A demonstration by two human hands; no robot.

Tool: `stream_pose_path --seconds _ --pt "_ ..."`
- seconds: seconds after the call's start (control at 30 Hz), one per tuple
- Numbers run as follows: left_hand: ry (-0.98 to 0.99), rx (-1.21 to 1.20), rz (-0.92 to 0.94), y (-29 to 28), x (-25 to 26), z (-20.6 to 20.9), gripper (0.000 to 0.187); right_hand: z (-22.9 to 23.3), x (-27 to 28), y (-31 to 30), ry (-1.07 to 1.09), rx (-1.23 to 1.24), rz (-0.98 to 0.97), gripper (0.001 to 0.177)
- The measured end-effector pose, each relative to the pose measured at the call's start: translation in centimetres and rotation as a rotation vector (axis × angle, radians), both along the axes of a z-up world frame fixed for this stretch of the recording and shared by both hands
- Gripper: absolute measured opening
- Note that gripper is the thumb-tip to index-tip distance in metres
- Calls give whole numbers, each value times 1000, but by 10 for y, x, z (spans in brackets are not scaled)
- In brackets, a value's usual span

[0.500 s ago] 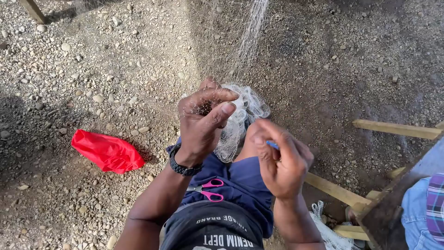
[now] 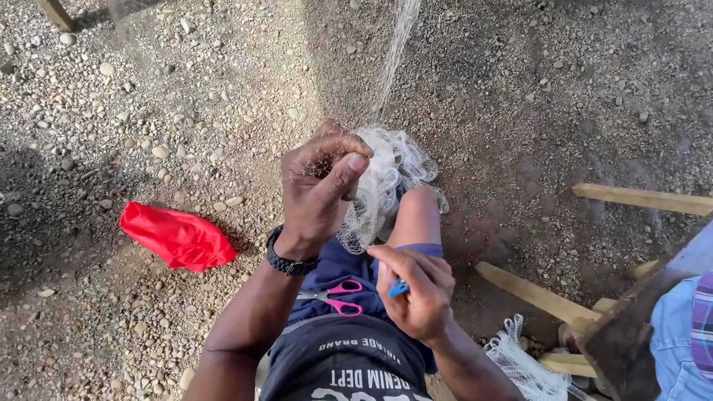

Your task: Repairing a fine-mesh fishing net using a blue plastic shuttle and scissors.

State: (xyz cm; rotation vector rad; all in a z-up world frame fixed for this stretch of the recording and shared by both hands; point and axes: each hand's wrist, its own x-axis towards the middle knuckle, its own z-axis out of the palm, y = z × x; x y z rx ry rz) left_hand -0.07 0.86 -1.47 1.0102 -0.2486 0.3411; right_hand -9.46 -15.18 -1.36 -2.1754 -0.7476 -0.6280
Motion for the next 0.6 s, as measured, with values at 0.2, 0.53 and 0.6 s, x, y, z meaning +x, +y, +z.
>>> stream_pose_path --seconds 0.2,0.53,0.6 --pt "13 53 -44 3 -8 -8 5 -13 9 14 -41 154 137 28" --pt "76 186 -79 12 -23 -32 10 -62 -4 13 -11 189 261 24" --pt "101 174 -86 13 -24 -28 12 -62 -5 13 -7 175 252 22"
